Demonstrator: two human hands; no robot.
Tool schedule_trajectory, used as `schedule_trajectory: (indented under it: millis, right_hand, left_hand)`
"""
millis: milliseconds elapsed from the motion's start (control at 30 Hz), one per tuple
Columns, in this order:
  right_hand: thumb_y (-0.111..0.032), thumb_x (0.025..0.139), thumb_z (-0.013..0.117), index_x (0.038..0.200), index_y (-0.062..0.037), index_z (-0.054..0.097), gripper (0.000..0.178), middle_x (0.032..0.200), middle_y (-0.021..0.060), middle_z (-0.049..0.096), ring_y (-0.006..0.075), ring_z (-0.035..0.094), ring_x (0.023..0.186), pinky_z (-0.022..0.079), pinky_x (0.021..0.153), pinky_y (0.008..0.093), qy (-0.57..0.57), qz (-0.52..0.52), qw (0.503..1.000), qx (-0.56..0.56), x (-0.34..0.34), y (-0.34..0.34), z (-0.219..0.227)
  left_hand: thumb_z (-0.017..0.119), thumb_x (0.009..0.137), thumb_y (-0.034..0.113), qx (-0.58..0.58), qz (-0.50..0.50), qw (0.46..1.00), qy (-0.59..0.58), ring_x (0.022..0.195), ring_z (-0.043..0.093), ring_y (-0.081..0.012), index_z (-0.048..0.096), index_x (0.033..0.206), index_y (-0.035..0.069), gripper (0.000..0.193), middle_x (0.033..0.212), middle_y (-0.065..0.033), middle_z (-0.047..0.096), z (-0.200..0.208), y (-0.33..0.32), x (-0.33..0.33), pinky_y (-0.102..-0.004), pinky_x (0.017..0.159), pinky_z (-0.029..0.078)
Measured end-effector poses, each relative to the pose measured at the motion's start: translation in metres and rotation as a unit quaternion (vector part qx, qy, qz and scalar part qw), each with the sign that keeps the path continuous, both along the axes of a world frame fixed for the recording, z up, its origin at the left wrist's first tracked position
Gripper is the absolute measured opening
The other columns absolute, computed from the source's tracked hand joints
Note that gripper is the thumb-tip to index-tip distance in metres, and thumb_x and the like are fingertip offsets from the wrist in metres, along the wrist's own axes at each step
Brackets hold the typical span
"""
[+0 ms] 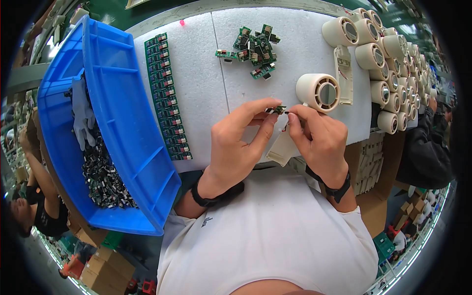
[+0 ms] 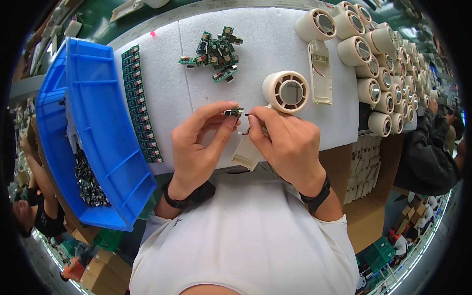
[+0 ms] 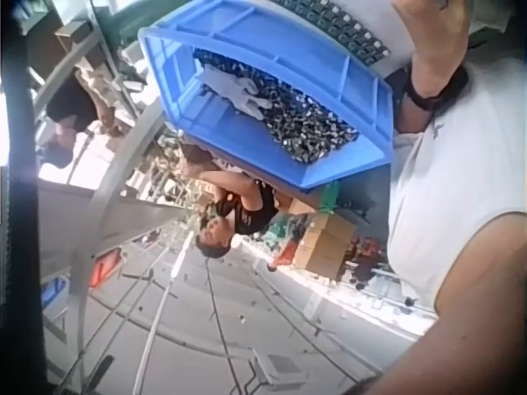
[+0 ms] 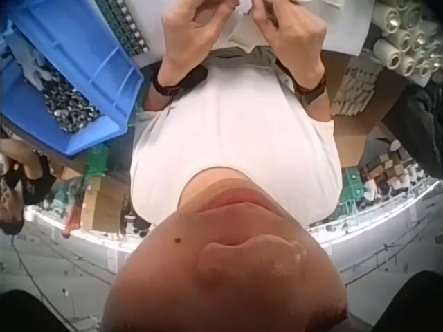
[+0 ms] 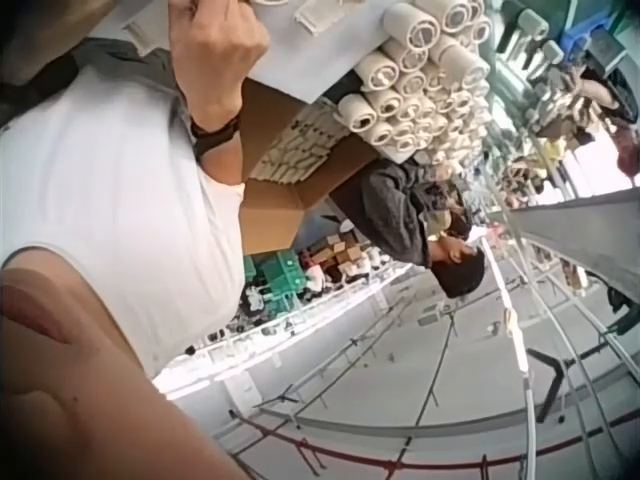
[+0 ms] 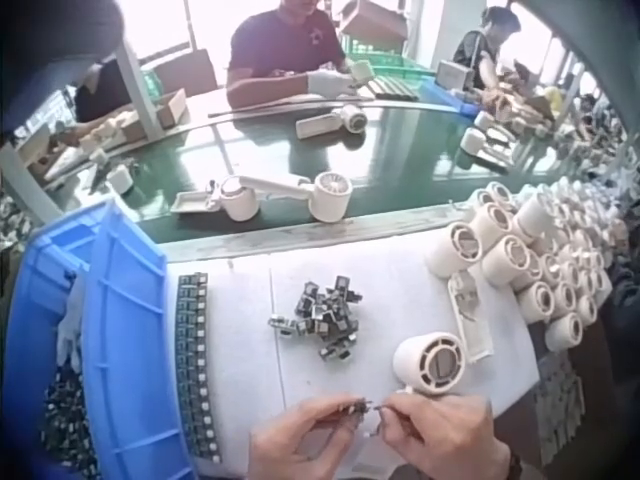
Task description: The person picks up a circuit board and a fan housing, connects the board to the internal wires by hand, and presses the board into the housing. After fitting the components together, the person places the assembled fan onto a stack and reaches for another circuit board.
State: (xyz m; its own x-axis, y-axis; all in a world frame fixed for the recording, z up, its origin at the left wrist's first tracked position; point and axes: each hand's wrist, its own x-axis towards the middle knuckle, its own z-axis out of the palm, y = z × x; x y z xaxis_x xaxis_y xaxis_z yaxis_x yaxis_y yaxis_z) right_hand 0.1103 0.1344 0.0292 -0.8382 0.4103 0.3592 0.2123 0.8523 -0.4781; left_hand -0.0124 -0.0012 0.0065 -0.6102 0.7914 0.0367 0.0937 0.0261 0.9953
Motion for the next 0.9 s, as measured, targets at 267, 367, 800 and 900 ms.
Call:
schedule_trajectory:
  millis: [267,367,800,900]
  right_hand:
    - [-0.002,0.09,0.071,0.094,-0.0034,0.07,0.005,0.056,0.0005,0.054,0.0104,0.048,0.044,0.036,0.045,0.0282,0.02,0.018,0.994,-0.101,0.005,0.006,0.004]
    - [-0.002,0.089,0.072,0.094,-0.0036,0.07,0.006,0.056,0.0004,0.053,0.0104,0.047,0.044,0.035,0.045,0.028,0.017,0.039,0.992,-0.121,0.007,0.009,0.004]
    - [0.0,0.086,0.074,0.094,-0.004,0.071,0.009,0.055,0.001,0.052,0.0109,0.047,0.044,0.035,0.046,0.028,0.012,0.064,0.989,-0.13,0.008,0.011,0.006]
    - [-0.002,0.083,0.079,0.093,-0.0048,0.073,0.012,0.057,0.0001,0.055,0.0102,0.048,0.045,0.035,0.046,0.0271,0.022,0.079,0.988,-0.128,0.01,0.014,0.005]
  left_hand:
    - [0.065,0.093,-0.011,0.002,-0.045,0.999,-0.019,0.101,0.072,-0.0175,0.069,0.124,-0.001,0.033,0.115,-0.0132,0.073,0.002,-0.003,-0.003,-0.0286,0.089,0.059]
    - [0.063,0.092,-0.014,0.043,-0.05,0.998,-0.011,0.1,0.072,-0.0193,0.071,0.123,-0.001,0.034,0.115,-0.0145,0.073,-0.002,-0.003,-0.005,-0.0299,0.089,0.059]
    - [0.061,0.092,-0.015,0.036,-0.08,0.996,-0.029,0.1,0.071,-0.0211,0.071,0.123,-0.002,0.035,0.119,-0.0173,0.07,0.001,-0.007,-0.007,-0.0306,0.088,0.06]
    - [0.061,0.094,-0.014,0.052,-0.076,0.993,-0.075,0.1,0.071,-0.0224,0.07,0.123,-0.003,0.033,0.12,-0.0179,0.068,0.0,-0.009,-0.004,-0.0312,0.087,0.06]
